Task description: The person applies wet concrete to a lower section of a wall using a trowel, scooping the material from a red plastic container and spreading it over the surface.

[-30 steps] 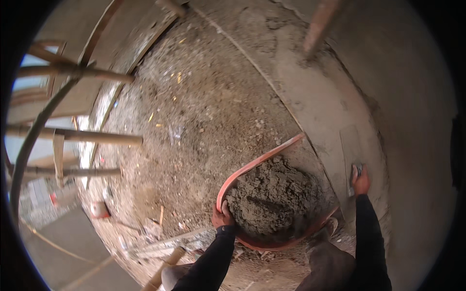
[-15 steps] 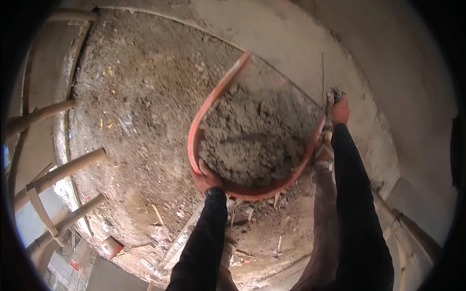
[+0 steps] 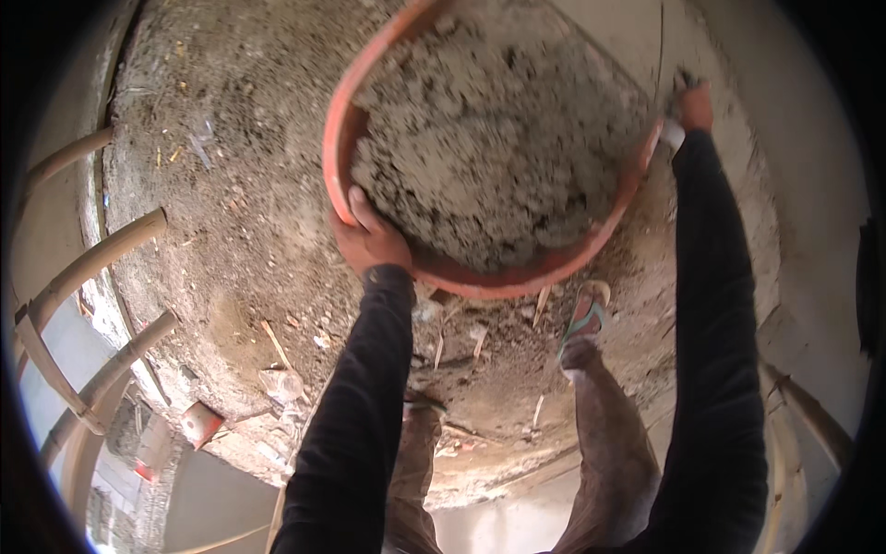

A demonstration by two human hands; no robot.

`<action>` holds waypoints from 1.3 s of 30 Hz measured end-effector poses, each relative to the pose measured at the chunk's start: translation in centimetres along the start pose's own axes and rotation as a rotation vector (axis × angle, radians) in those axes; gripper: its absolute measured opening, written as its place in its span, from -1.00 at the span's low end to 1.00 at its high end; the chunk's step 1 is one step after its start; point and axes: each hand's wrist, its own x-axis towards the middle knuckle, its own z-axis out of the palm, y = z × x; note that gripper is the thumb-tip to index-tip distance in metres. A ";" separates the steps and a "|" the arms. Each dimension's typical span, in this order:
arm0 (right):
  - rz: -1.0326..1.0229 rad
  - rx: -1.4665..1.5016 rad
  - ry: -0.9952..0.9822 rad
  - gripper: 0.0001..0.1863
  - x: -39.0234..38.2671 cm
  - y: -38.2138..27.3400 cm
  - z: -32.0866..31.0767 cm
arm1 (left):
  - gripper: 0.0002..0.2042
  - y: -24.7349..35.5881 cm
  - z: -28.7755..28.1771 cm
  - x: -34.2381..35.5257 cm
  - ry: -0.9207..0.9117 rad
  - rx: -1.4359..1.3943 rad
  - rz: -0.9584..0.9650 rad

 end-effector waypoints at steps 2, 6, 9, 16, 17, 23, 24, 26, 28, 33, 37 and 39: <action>-0.059 -0.038 -0.007 -0.37 1.3 0.6 0.7 | -0.34 -0.9 1.1 0.4 -0.009 -0.058 0.019; -0.435 -0.050 0.364 -0.29 -0.5 -0.4 -0.2 | -0.31 -1.6 0.4 1.6 0.035 -0.093 0.075; -0.265 -0.291 0.583 -0.36 -9.0 -3.4 -0.9 | -0.30 0.6 -0.6 0.8 -0.052 -0.175 0.057; 0.437 0.727 -0.322 -0.38 -30.2 -9.0 -2.5 | -0.47 4.6 -1.2 10.9 -0.336 -0.062 0.352; 0.614 0.830 -0.344 -0.38 -30.6 -9.9 -3.2 | -0.51 6.5 -1.5 11.6 -0.381 0.009 0.395; 0.679 0.926 -0.229 -0.32 -30.5 -12.4 -3.9 | -0.66 8.4 -0.8 10.0 -0.339 0.230 0.431; 0.682 0.892 -0.240 -0.31 -30.3 -11.7 -3.5 | -0.68 8.6 -1.0 9.8 -0.358 0.219 0.411; 0.712 0.874 -0.230 -0.28 -31.4 -13.1 -3.6 | -0.69 7.3 -1.9 9.7 -0.381 0.197 0.390; 0.701 0.843 -0.169 -0.25 -32.5 -13.8 -3.4 | -0.70 6.6 -2.3 10.9 -0.399 0.154 0.417; 0.545 0.700 -0.104 -0.24 -31.8 -15.0 -3.6 | -0.73 4.7 -5.3 10.9 -0.487 0.121 0.505; 0.263 0.604 -0.208 -0.35 -30.7 -18.3 -5.0 | -0.75 -0.1 -8.5 10.5 -0.488 0.021 0.478; 0.102 0.594 -0.239 -0.41 -29.2 -18.2 -4.0 | -0.76 -1.2 -10.8 10.6 -0.438 -0.016 0.459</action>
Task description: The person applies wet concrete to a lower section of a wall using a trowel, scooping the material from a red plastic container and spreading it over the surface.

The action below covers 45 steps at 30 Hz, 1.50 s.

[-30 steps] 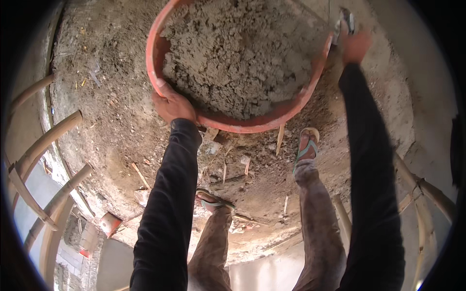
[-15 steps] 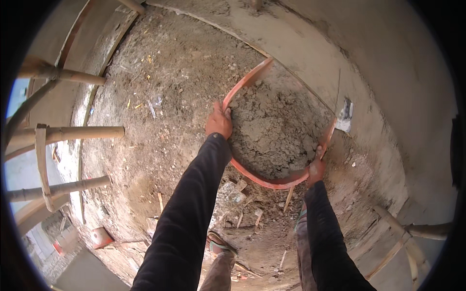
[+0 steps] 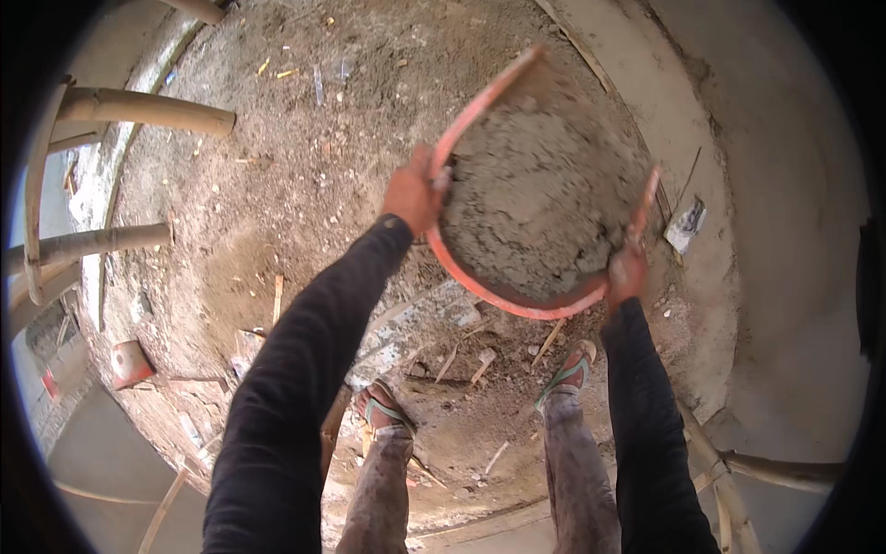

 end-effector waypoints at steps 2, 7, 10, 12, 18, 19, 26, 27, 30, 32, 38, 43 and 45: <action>-0.042 -0.045 -0.025 -0.47 0.3 -1.7 2.8 | -0.76 -1.7 -3.0 -0.8 0.034 -0.016 -0.054; 0.044 0.018 -0.112 -0.49 -4.8 -11.9 11.0 | -0.67 -8.3 -10.7 -0.5 0.155 0.130 -0.144; 0.189 -0.104 -0.182 -0.48 -7.3 -16.0 16.2 | -0.55 -12.9 -15.6 2.7 0.193 0.315 -0.208; 0.220 0.015 -0.220 -0.45 -10.6 -19.8 19.0 | -0.52 -16.4 -19.0 4.2 0.290 0.240 -0.217; 0.184 0.129 -0.086 -0.45 -14.3 -22.9 26.4 | -0.44 -20.5 -16.2 -3.3 0.600 -0.359 -0.576; 0.114 0.030 0.055 -0.45 -11.7 -20.2 27.2 | -0.45 -16.0 -10.9 -3.2 0.578 -0.664 -0.633; 0.034 0.072 -0.270 -0.47 -10.0 -13.6 14.6 | -0.46 -7.2 -7.0 -3.4 0.825 -0.418 -1.183; -0.019 -0.013 -0.183 -0.43 -8.0 -11.6 11.2 | -0.46 -9.4 -7.4 -4.5 0.820 -0.363 -1.181; -0.079 -0.522 0.344 -0.25 2.3 -5.2 -0.9 | -0.48 -19.1 -8.7 -8.1 0.604 -0.145 -1.089; -0.002 -0.748 0.360 -0.16 8.9 -1.8 -7.8 | -0.49 -19.8 -7.8 -7.5 0.154 0.178 -1.056; 0.057 -0.873 0.217 -0.21 22.7 2.9 -12.6 | -0.50 -20.0 -5.1 -6.0 0.821 -0.615 -1.137; 0.180 -0.706 0.196 -0.35 26.5 3.3 -10.2 | -0.48 -21.9 -5.9 -8.3 0.868 -0.329 -1.214; -0.024 -0.550 0.176 -0.39 27.9 2.8 -8.3 | -0.48 -21.9 -5.9 -7.9 0.872 -0.304 -1.200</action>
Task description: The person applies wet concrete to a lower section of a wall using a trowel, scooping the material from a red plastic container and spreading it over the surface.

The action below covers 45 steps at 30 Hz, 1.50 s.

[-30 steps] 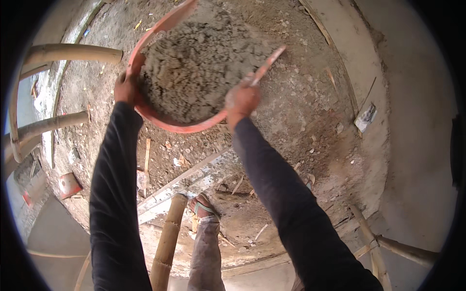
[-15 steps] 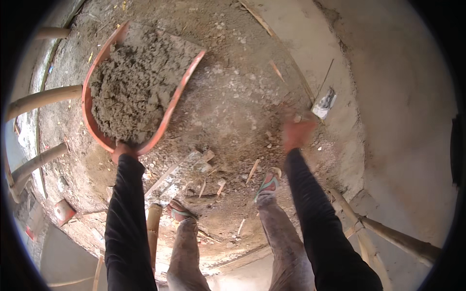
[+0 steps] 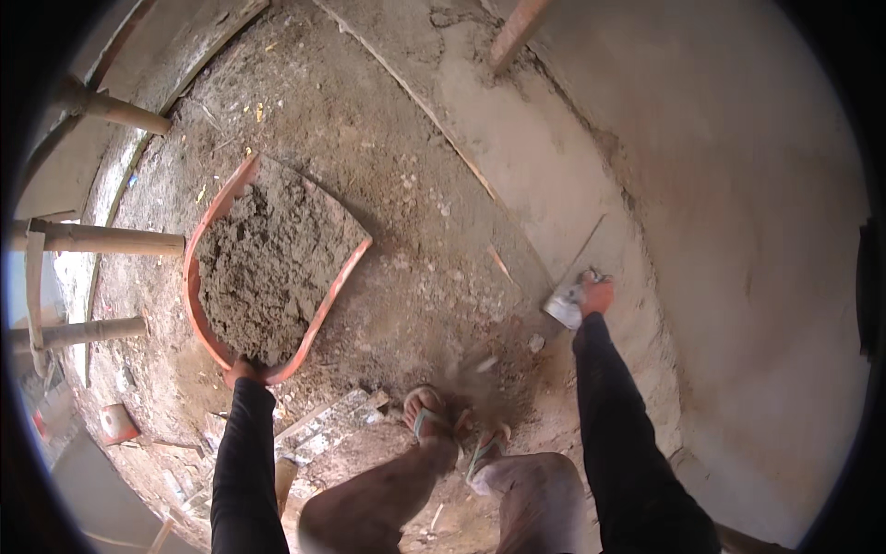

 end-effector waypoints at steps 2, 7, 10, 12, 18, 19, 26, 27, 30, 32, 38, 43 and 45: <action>-0.086 -0.015 0.245 -0.41 2.5 -4.1 4.8 | -0.52 1.1 2.0 0.0 -0.066 -0.197 -0.023; -0.259 -0.065 -0.185 -0.43 -2.1 -28.9 6.3 | -0.52 3.7 0.4 -7.6 -0.026 -0.187 0.018; -0.424 0.031 -0.326 -0.39 -1.3 -38.9 7.2 | -0.52 5.1 0.4 -7.8 0.052 -0.032 0.053; -0.671 -0.104 -0.219 -0.37 6.2 -37.8 7.7 | -0.51 5.6 2.7 -8.1 -0.027 -0.021 0.043; -0.558 -0.444 -0.254 -0.43 -1.9 -42.2 -5.9 | -0.48 3.7 -1.0 -6.8 0.164 0.245 0.088; -0.590 -0.503 -0.214 -0.45 -0.4 -41.8 -6.4 | -0.48 3.6 -0.2 -6.7 0.154 0.238 0.087; -0.806 -0.429 -0.143 -0.53 7.6 -44.6 -1.5 | -0.52 0.5 -2.1 -3.9 0.035 0.555 0.241; -0.795 -0.405 -0.149 -0.52 7.7 -44.7 -1.1 | -0.54 0.5 -2.0 -4.0 0.033 0.479 0.206; -0.718 -0.362 -0.163 -0.52 6.1 -42.5 0.0 | -0.62 1.9 -1.3 -5.3 0.011 -0.022 -0.006; -0.695 -0.331 -0.168 -0.53 6.1 -42.1 0.9 | -0.67 2.0 -1.8 -5.5 0.057 0.098 0.040; -0.917 -0.356 -0.101 -0.54 9.0 -57.6 4.7 | -0.67 5.4 -1.1 -7.9 -0.102 -0.246 -0.024; -0.791 -0.215 -0.165 -0.55 11.0 -71.3 8.2 | -0.65 8.6 -0.6 -10.4 0.089 -0.127 0.070; -0.627 -0.101 -0.153 -0.54 10.1 -75.1 10.0 | -0.63 7.9 -1.3 -9.7 0.077 -0.130 0.052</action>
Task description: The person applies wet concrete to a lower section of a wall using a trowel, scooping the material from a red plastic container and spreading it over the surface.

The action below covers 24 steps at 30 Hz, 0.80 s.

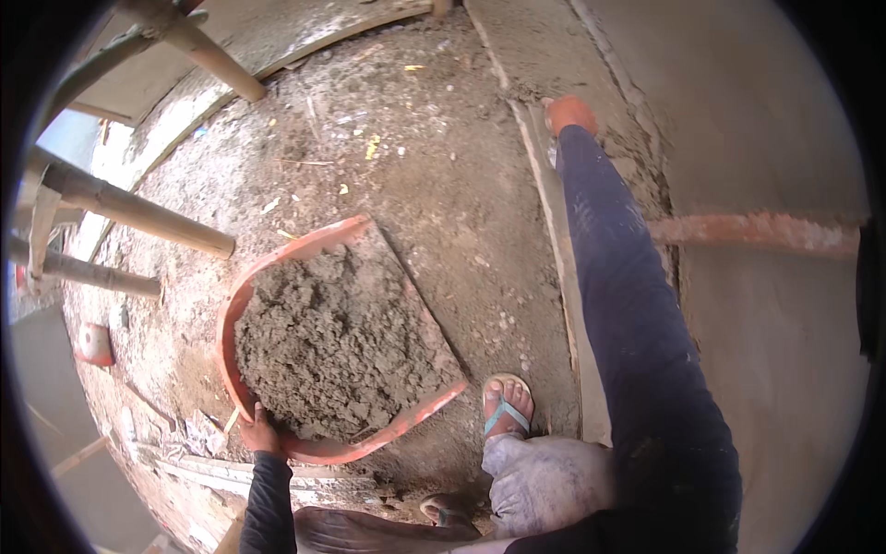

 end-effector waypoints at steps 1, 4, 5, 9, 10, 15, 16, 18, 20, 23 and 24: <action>-0.010 0.030 0.023 -0.53 0.9 -0.9 1.3 | -0.62 -0.4 -0.1 0.3 -0.004 -0.003 -0.011; 0.022 0.106 0.066 -0.48 3.2 -1.0 4.3 | -0.57 -1.8 -0.1 1.0 0.006 0.009 -0.013; 0.058 0.132 0.056 -0.46 2.8 -1.2 4.7 | -0.58 -2.6 -0.6 1.4 0.017 0.021 -0.018; 0.048 0.126 0.077 -0.41 2.7 -0.2 4.9 | -0.62 -4.4 -0.6 2.1 0.014 -0.062 -0.021; -0.008 0.131 0.137 -0.40 2.3 0.5 4.5 | -0.65 -4.7 0.1 2.0 0.006 -0.092 -0.016; -0.356 0.058 0.157 -0.38 -6.6 -1.0 -2.5 | -0.78 -5.4 -0.7 2.8 0.048 -0.045 0.065; -0.539 0.122 0.231 -0.41 -8.8 -0.6 -3.5 | -0.73 -5.2 -0.6 3.1 0.027 -0.032 0.018; -0.764 0.148 0.064 -0.53 -15.1 -1.0 -5.9 | -0.70 -3.9 -0.2 2.6 -0.016 -0.090 -0.067; -1.262 0.036 0.271 -0.71 -21.1 -0.2 -5.0 | -0.73 -0.6 1.3 0.5 -0.101 -0.227 -0.142; -1.367 0.218 -0.077 -0.70 -29.1 -0.7 -4.8 | -0.75 -0.4 0.5 0.4 -0.150 -0.346 -0.179; -1.166 0.302 -0.163 -0.68 -29.5 1.0 -4.4 | -0.74 -0.4 0.7 0.4 -0.148 -0.319 -0.174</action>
